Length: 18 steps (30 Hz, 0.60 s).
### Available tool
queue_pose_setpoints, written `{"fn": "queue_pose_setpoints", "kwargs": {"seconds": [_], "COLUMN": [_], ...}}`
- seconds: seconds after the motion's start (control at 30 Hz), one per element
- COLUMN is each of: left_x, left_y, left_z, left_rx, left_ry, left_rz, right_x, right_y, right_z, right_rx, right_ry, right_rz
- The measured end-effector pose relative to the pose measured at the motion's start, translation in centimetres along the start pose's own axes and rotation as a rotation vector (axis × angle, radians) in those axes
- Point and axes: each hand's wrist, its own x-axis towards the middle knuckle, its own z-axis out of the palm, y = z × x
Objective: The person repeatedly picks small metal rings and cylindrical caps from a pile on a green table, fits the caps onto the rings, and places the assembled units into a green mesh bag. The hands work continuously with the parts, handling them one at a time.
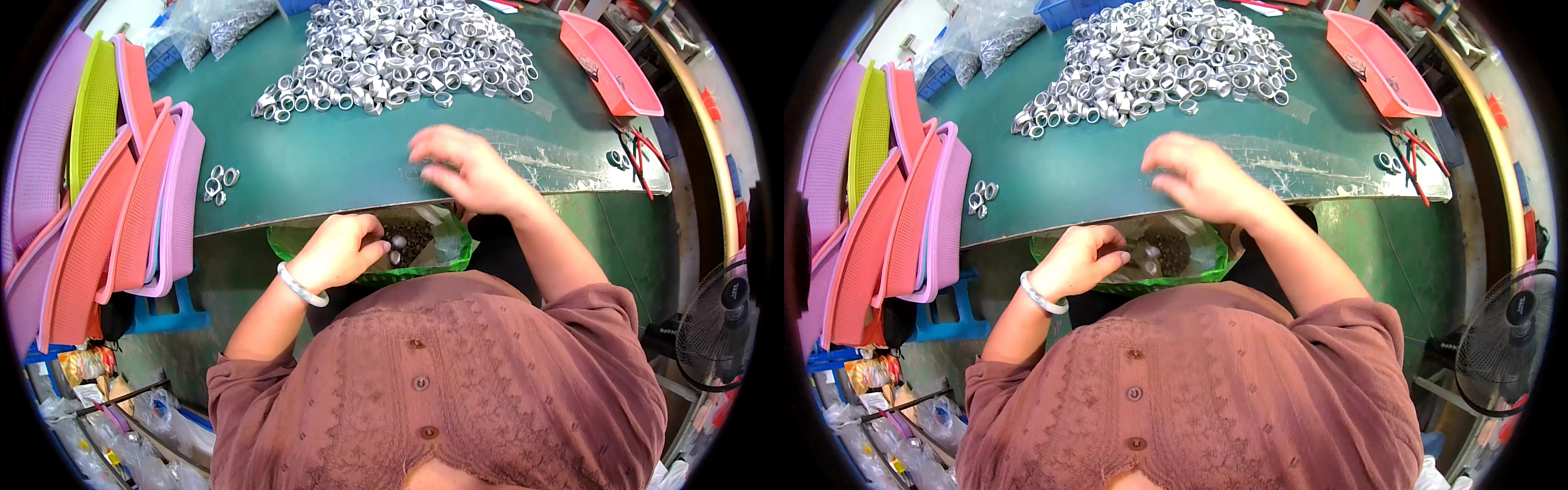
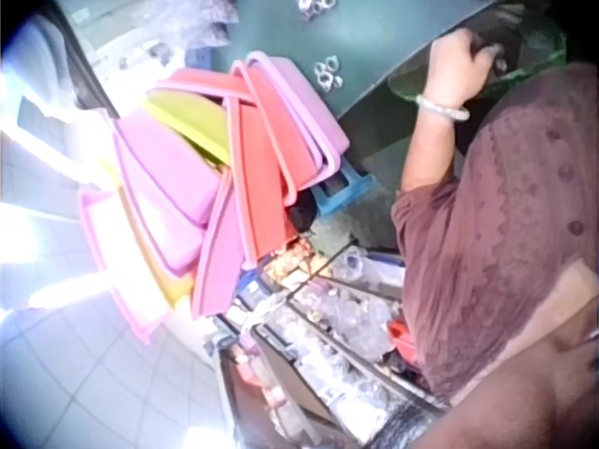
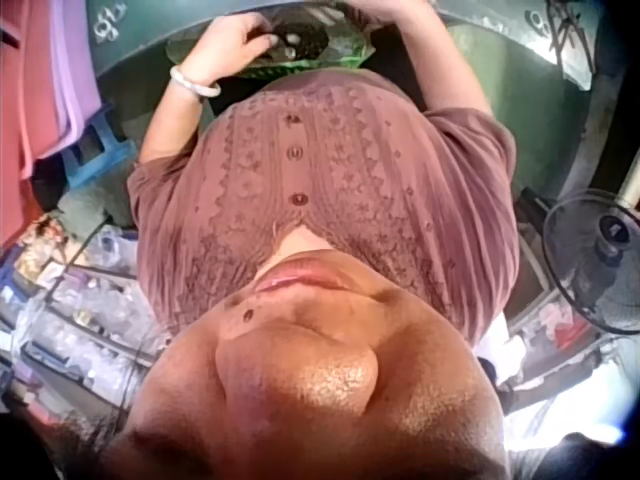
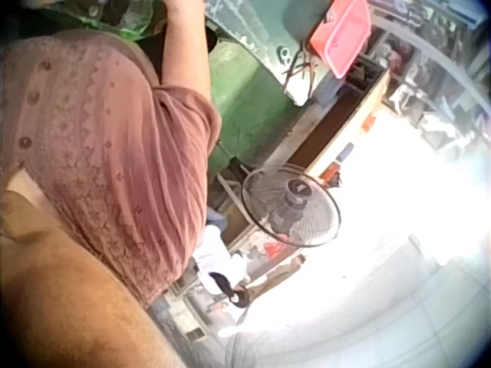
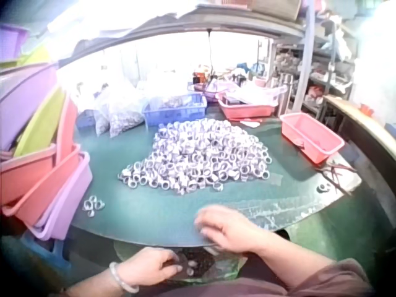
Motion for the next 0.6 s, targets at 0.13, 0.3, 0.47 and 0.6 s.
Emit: {"fn": "queue_pose_setpoints", "kwargs": {"seconds": [0.13,0.3,0.47,0.6], "left_x": [2.4,12.1,14.3,12.0], "left_y": [0.4,-3.4,-4.6,-5.5], "left_z": [-1.7,-4.3,-4.1,-4.2], "left_rx": [-0.252,0.347,0.382,0.417], "left_ry": [0.233,0.786,0.637,0.562], "left_rz": [-0.043,0.244,0.104,0.165], "right_x": [3.0,7.5,7.6,7.0], "right_y": [4.8,8.5,7.0,5.3], "right_z": [-1.5,1.3,4.0,4.6], "right_rx": [-0.512,-0.652,-0.564,-0.575], "right_ry": [0.279,0.291,0.331,0.269], "right_rz": [0.066,0.203,0.019,-0.071]}}
